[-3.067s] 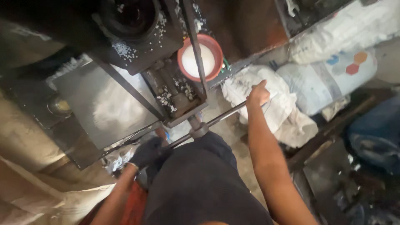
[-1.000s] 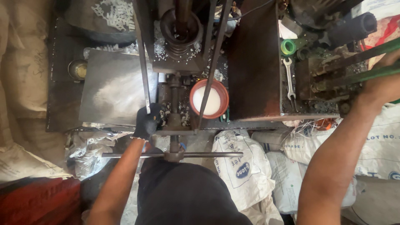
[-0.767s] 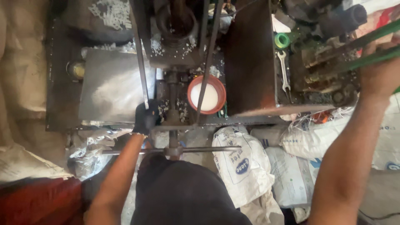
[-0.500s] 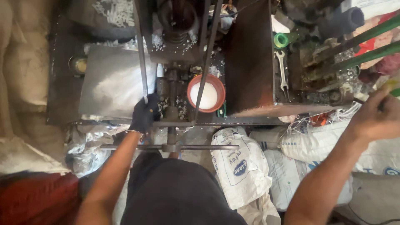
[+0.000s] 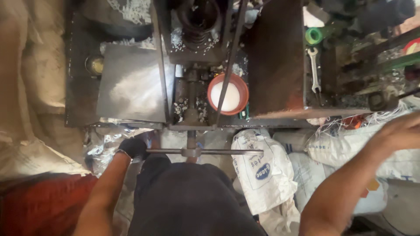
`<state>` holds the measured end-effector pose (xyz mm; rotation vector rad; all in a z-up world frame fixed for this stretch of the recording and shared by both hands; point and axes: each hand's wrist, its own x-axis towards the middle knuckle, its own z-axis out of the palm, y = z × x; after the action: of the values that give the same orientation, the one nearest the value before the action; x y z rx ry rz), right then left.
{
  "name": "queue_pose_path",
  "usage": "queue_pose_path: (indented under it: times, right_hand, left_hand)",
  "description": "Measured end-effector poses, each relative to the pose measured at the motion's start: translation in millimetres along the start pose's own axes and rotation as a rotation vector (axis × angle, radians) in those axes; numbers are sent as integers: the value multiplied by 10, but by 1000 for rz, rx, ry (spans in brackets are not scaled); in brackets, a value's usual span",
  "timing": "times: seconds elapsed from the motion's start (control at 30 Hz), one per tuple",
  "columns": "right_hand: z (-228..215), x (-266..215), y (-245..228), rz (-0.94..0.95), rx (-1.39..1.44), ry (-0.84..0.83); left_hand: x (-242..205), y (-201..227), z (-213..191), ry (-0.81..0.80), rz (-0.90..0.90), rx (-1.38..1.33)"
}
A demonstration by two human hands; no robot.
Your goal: The person operates a manual machine by turning a crank and repeatedly placing a metal block into the mechanism. They wear a glove on one hand and handle the block with the other, repeating the cycle continuously.
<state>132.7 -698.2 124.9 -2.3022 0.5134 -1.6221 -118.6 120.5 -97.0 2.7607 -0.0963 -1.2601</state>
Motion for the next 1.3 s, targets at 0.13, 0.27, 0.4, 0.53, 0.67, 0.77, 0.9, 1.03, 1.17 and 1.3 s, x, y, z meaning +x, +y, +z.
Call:
queue_pose_path:
  times: [0.13, 0.27, 0.4, 0.53, 0.67, 0.77, 0.9, 1.03, 1.17, 1.3]
  right_hand:
    - [-507, -1644, -724, 103, 384, -187]
    - [-906, -3245, -1461, 1037, 654, -600]
    - [-989, -3597, -1580, 1833, 1086, -430]
    - [-1056, -3505, -1597, 1763, 1010, -337]
    - [-1208, -3302, -1858, 1651, 1010, -283]
    - [-1560, -3041, -2330, 1477, 1188, -391]
    - [-2266, -2847, -3414, 1233, 1219, -600]
    - [-2590, -3184, -4534, 1206, 977, -1616]
    - [-2074, -4238, -5338, 400, 1175, -2234]
    - [-1567, -5562, -5609, 51, 849, -2234]
  left_hand:
    - [108, -117, 25, 26, 175, 118]
    - [-33, -136, -61, 62, 294, 97]
    - [-190, -91, -303, 3, 272, -25]
    - [-259, -126, -388, -1, 374, -53]
    - [129, -189, -281, -98, 441, -108]
    - [456, -85, 50, -35, 383, -37]
    - [957, -69, 293, -145, 246, 102]
    - [1255, -241, 261, -486, 564, -277]
    - [1230, -353, -98, -821, 635, -872]
    - [958, -569, -579, -422, 528, -1343]
